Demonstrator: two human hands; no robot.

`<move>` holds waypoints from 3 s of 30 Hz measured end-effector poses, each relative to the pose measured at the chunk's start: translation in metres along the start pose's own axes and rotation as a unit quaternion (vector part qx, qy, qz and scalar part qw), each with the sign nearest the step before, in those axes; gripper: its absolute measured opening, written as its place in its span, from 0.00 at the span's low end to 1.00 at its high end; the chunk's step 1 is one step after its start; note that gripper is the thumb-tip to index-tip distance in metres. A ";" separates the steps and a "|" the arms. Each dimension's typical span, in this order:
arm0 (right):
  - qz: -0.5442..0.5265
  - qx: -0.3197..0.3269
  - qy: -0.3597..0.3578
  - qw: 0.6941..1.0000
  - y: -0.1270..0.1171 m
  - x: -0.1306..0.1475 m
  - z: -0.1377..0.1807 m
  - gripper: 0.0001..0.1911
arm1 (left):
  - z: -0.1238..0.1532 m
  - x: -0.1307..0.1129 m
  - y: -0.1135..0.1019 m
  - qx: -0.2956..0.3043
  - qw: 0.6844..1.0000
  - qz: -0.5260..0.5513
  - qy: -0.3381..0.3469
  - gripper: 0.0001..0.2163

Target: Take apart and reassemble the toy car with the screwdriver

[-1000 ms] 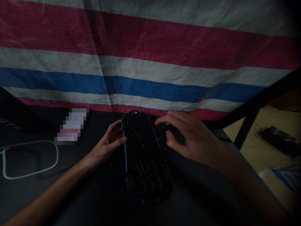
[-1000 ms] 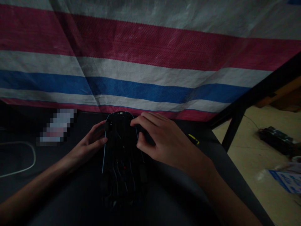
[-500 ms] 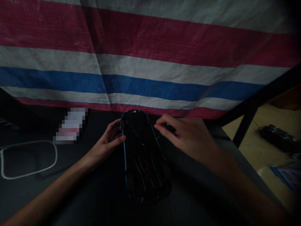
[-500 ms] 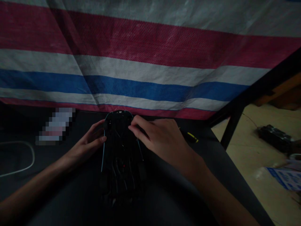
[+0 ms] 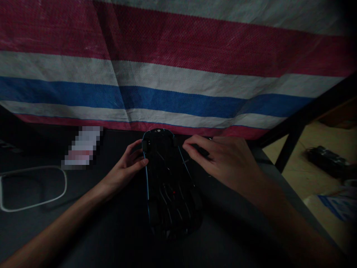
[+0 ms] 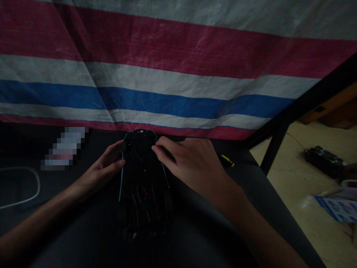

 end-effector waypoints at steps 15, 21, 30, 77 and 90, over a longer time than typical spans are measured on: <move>-0.078 0.011 0.022 0.997 -0.003 -0.005 0.001 0.10 | -0.001 0.000 -0.001 -0.011 1.000 -0.004 -0.008 0.32; 0.067 -0.054 0.179 0.980 0.010 0.001 -0.001 0.25 | 0.000 0.000 -0.003 0.004 1.000 -0.009 0.001 0.30; -0.202 -0.063 0.125 0.969 0.001 0.001 0.001 0.07 | -0.002 0.000 -0.002 -0.001 1.000 -0.009 0.005 0.31; -0.254 0.108 -0.066 0.959 0.039 0.059 -0.035 0.04 | -0.004 0.006 -0.002 0.045 0.998 -0.008 0.045 0.34; -0.334 0.052 -0.051 0.940 0.026 0.050 -0.054 0.06 | -0.001 0.006 -0.002 0.062 0.997 0.000 0.038 0.34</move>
Point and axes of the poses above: each hand's wrist, its own z-axis away from the middle knuckle, its own y-axis out of the palm, x = y × z, the point moved 2 cm from there along -z, towards the middle knuckle, and after that the axes turned 15 degrees about -y, right-handed, at the moved point
